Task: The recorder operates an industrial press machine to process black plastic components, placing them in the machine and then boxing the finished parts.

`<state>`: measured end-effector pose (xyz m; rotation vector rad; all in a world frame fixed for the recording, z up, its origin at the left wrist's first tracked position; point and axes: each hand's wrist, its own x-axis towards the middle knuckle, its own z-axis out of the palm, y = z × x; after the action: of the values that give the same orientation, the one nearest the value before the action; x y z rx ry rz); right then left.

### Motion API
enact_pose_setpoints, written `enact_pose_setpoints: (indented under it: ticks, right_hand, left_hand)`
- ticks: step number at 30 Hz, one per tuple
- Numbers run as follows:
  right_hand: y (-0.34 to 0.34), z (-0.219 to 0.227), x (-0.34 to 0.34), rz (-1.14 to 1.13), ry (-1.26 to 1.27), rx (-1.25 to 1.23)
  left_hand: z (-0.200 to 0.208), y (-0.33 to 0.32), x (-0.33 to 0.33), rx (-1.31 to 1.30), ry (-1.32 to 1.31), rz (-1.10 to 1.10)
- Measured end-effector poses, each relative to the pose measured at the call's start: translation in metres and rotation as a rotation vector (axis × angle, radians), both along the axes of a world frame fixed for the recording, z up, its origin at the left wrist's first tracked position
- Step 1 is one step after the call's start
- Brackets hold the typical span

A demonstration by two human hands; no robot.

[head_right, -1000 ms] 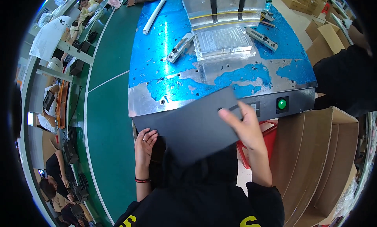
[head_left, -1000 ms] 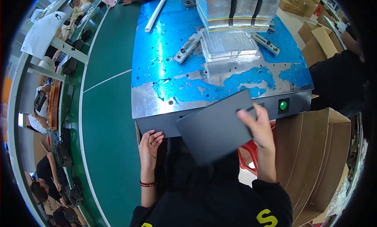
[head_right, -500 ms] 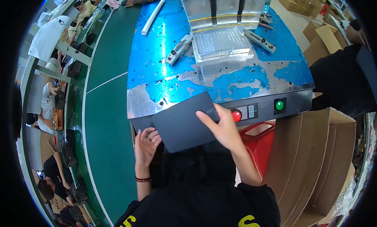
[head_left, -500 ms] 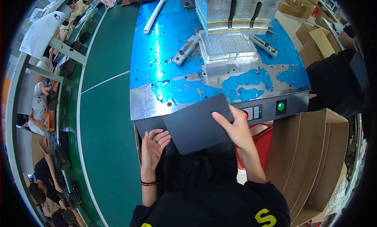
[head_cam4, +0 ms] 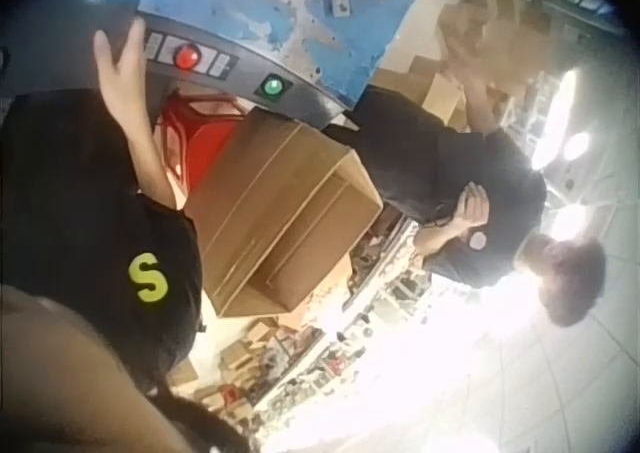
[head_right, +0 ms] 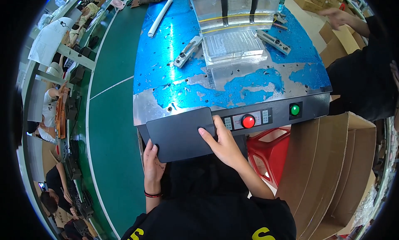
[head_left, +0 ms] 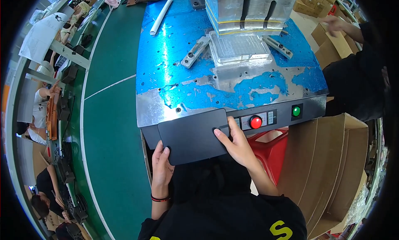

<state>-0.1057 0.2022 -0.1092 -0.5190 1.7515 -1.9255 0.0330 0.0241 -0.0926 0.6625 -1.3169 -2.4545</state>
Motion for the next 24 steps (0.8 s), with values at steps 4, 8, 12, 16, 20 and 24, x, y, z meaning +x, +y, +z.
enact_pose_setpoints:
  ticks: [4, 8, 12, 16, 20, 24]
  right_hand:
    - [0.005, 0.003, -0.005, 0.005, -0.062, -0.006]
    - [0.015, 0.01, -0.008, -0.089, 0.263, 0.103]
    - [0.036, 0.015, -0.012, -0.022, 0.13, 0.035]
    - [0.054, 0.021, -0.01, 0.027, 0.473, 0.213]
    - [0.062, 0.026, -0.007, 0.15, 0.723, 0.369]
    - [0.063, 0.016, -0.003, 0.211, 0.795, 0.443]
  left_hand:
    - [-0.011, -0.001, 0.002, -0.052, 0.012, -0.052]
    - [-0.014, -0.001, 0.001, -0.101, -0.039, 0.005]
    - [-0.009, 0.007, -0.012, -0.133, -0.039, 0.071]
    - [-0.011, 0.005, -0.012, -0.168, -0.05, 0.045]
    - [0.001, 0.019, -0.027, -0.288, -0.069, 0.006]
    - [0.007, 0.03, -0.037, -0.267, -0.017, -0.083]
